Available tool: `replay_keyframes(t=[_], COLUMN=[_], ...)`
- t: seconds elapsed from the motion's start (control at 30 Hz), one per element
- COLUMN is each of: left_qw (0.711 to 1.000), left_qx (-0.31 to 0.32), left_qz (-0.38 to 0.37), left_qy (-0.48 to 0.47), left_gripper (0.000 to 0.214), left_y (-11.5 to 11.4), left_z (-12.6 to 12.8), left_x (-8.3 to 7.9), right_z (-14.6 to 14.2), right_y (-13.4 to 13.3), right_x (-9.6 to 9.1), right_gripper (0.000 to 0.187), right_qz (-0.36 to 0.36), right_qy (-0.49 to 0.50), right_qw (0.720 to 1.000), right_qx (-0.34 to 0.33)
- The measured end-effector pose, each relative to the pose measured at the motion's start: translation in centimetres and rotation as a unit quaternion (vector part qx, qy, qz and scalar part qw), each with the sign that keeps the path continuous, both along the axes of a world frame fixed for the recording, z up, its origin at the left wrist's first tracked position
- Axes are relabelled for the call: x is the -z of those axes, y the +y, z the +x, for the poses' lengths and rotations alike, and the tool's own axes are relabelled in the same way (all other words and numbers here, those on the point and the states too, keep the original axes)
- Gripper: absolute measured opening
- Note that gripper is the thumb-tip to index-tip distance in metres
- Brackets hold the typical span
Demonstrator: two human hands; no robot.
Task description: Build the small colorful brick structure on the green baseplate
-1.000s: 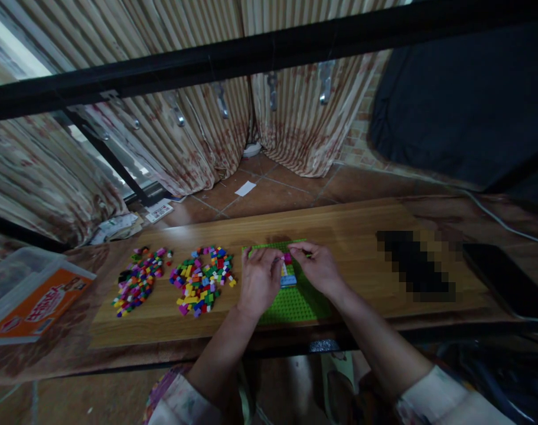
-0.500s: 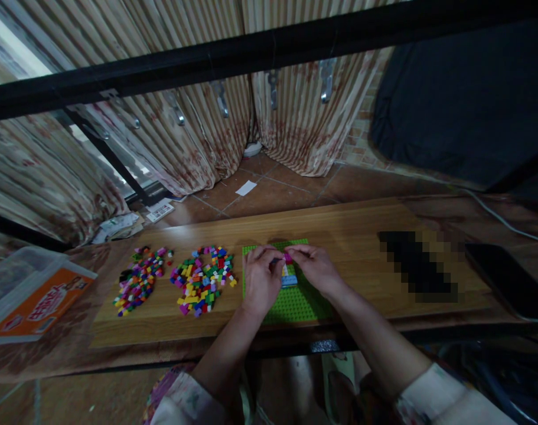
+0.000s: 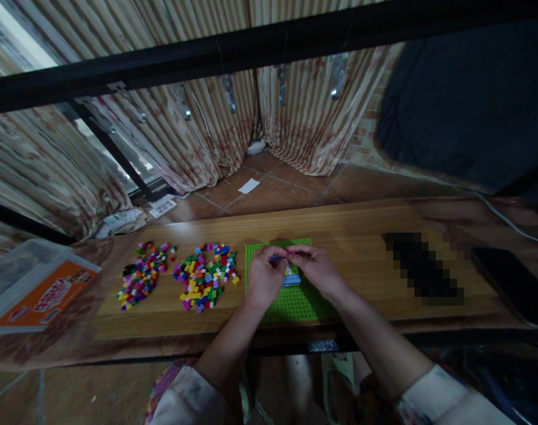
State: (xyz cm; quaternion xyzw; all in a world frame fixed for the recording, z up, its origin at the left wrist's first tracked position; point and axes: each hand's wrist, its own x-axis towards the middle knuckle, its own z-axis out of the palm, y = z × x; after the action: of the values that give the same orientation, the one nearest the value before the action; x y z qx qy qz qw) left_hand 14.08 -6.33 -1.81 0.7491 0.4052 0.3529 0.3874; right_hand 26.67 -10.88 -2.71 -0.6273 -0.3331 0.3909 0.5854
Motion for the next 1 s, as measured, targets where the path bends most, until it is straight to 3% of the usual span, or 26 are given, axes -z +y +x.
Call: replay_keyframes(t=[0.77,1.0], left_qw=[1.0,1.0], left_qx=[-0.01,0.011], left_qz=[-0.018,-0.019], left_qy=[-0.011,-0.004], left_gripper=[0.015,0.017], left_y=[-0.22,-0.21], left_z=[0.22,-0.76], left_x=[0.1,-0.81], right_z=[-0.44,-0.38], right_y=[0.32,0.09], right_x=[-0.34,-0.73], right_gripper=[0.019,0.022], right_qz=[-0.016,-0.009], right_qy=[0.048,0.052], right_qw=[0.998,0.999], right_qx=[0.025,0.009])
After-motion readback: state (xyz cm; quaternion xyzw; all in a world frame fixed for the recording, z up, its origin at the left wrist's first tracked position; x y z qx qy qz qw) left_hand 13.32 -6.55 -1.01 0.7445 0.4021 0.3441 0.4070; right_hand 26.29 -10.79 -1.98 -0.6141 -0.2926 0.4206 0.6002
